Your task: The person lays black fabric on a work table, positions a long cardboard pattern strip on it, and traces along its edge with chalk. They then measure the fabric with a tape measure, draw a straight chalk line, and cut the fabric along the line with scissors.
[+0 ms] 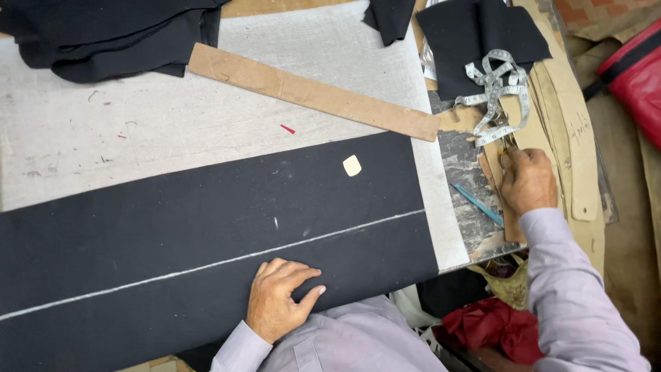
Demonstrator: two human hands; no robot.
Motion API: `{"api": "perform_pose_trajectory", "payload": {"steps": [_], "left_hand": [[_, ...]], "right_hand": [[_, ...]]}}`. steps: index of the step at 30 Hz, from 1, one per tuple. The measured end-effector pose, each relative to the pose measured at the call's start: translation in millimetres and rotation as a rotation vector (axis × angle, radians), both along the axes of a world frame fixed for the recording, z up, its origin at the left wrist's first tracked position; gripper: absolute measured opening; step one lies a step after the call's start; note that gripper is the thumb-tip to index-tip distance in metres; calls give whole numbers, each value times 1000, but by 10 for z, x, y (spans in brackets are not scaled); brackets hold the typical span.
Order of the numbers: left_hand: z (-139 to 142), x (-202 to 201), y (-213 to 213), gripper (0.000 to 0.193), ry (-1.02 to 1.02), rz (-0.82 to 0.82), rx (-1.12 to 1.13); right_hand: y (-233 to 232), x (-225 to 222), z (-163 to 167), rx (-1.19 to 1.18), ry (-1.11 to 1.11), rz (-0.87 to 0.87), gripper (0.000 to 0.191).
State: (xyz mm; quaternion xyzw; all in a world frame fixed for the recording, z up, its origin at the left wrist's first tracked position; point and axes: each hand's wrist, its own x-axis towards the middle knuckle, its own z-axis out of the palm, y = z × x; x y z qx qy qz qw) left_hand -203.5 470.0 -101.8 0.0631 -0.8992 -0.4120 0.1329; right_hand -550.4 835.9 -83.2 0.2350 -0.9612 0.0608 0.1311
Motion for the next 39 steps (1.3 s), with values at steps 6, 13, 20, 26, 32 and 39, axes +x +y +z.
{"api": "perform_pose_trajectory", "payload": {"steps": [6,13,20,26,32,39], "left_hand": [[-42,-577,942,25,-33,-74,96],[-57,-1115,1696,25,-55,-67,0],[-95,-1197,1851,19,-61,31,-41],[-110,-1161,1843,18,-14,53,-75],[-115,-1127,1822,17,-11,52,-59],[-163,-1097,1784,17,-8,59,-47]], "right_hand": [[126,-422,-109,-70,31,171,44],[424,-1015,-84,-123,-308,12,61],[597,-1191,-60,102,-147,117,70],[364,-1213,-330,19,-14,276,78],[182,-1407,-232,111,-128,195,73],[175,-1451,82,223,-381,338,71]]}}
